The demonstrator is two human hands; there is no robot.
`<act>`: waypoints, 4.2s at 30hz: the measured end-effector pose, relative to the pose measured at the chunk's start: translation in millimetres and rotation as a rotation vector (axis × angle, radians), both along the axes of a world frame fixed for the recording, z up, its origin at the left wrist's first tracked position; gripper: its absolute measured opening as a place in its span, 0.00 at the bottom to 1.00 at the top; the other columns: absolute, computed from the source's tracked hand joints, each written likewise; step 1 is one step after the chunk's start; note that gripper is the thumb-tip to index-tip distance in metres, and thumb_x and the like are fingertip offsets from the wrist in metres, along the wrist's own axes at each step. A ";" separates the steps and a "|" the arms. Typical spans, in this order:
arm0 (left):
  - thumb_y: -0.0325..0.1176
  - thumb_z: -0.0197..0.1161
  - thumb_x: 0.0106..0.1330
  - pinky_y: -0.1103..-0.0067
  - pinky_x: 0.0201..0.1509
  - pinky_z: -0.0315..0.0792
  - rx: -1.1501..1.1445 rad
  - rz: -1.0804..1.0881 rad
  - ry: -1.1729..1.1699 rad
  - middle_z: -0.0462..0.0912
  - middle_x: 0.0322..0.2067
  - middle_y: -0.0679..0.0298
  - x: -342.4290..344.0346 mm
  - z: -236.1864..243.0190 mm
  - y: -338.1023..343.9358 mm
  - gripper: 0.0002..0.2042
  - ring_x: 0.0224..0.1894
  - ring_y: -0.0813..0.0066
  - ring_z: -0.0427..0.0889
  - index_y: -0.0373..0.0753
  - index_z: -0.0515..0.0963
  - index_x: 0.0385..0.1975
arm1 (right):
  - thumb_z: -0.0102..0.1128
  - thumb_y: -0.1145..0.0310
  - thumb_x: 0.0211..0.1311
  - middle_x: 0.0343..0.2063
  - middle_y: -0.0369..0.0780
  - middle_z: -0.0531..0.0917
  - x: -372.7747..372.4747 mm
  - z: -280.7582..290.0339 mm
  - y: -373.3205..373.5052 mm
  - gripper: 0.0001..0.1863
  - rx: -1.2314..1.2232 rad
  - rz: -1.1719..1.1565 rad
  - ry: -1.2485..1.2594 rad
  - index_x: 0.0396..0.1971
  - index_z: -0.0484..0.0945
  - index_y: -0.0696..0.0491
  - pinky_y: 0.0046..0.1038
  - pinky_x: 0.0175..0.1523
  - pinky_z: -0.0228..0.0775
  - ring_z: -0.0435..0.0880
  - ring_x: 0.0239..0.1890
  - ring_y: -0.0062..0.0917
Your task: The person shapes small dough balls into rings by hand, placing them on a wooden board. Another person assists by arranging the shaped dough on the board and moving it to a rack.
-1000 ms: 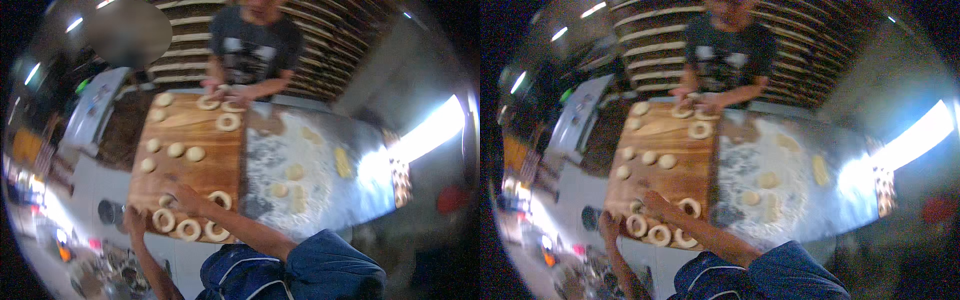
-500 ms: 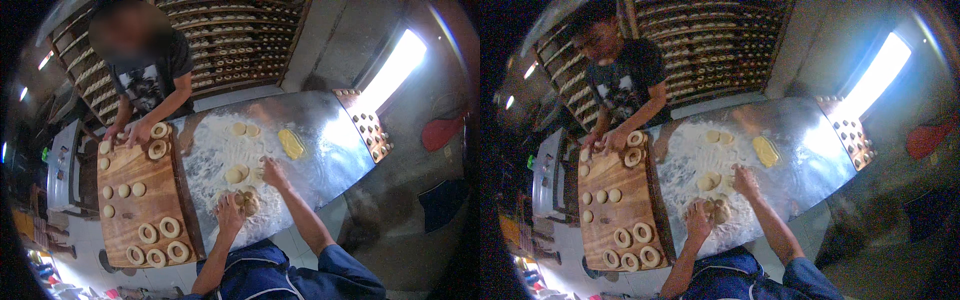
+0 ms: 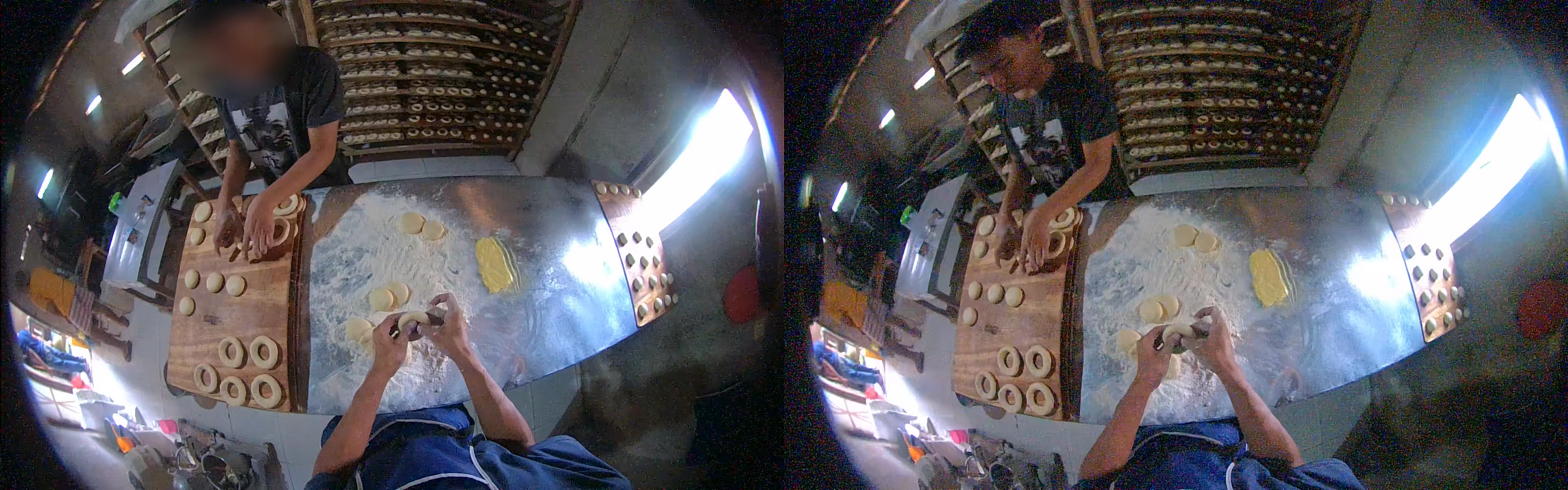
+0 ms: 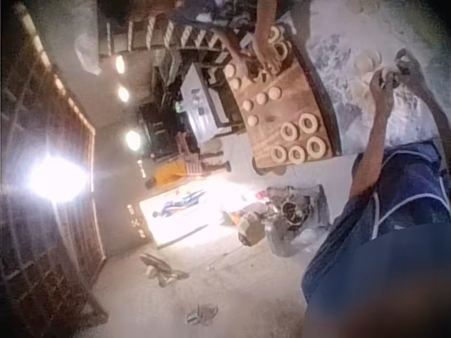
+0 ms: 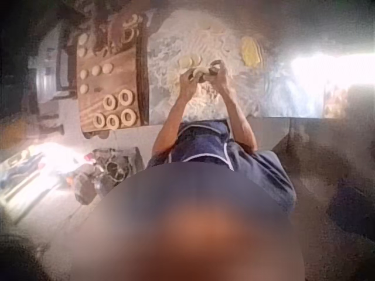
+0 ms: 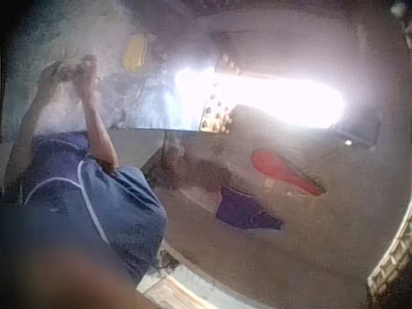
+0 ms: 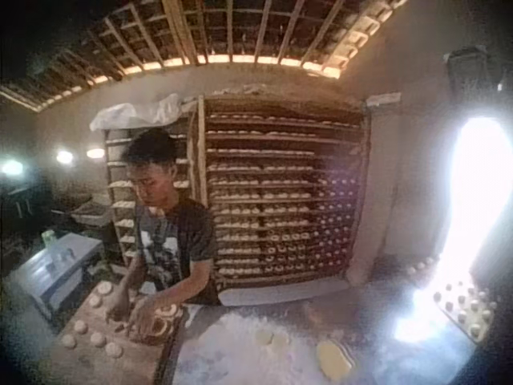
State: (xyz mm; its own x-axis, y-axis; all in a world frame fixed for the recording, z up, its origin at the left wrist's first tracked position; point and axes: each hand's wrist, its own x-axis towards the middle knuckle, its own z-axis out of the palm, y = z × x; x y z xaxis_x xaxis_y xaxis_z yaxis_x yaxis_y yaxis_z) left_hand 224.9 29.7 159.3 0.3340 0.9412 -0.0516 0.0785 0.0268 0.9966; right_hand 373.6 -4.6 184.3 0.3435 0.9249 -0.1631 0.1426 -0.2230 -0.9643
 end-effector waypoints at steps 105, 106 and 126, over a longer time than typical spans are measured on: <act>0.36 0.64 0.61 0.65 0.51 0.68 0.528 0.067 0.367 0.76 0.40 0.54 -215.8 48.1 85.5 0.13 0.44 0.55 0.76 0.37 0.74 0.41 | 0.67 0.59 0.49 0.36 0.47 0.81 -48.3 -38.2 88.5 0.19 -0.060 0.291 -1.039 0.41 0.79 0.51 0.42 0.51 0.69 0.79 0.46 0.40; 0.35 0.64 0.61 0.65 0.50 0.69 0.528 0.052 0.397 0.76 0.39 0.54 -203.1 46.4 75.8 0.13 0.43 0.55 0.76 0.37 0.74 0.41 | 0.67 0.60 0.49 0.32 0.47 0.81 -47.4 -21.7 84.7 0.19 -0.110 0.297 -0.844 0.41 0.78 0.51 0.40 0.48 0.70 0.81 0.43 0.39; 0.27 0.61 0.65 0.77 0.44 0.78 -0.091 -0.067 -0.021 0.82 0.40 0.58 4.0 2.5 -8.7 0.12 0.43 0.74 0.82 0.30 0.75 0.47 | 0.65 0.83 0.49 0.32 0.41 0.82 22.4 -15.0 -10.9 0.26 0.059 0.115 0.170 0.48 0.64 0.56 0.22 0.41 0.75 0.82 0.37 0.21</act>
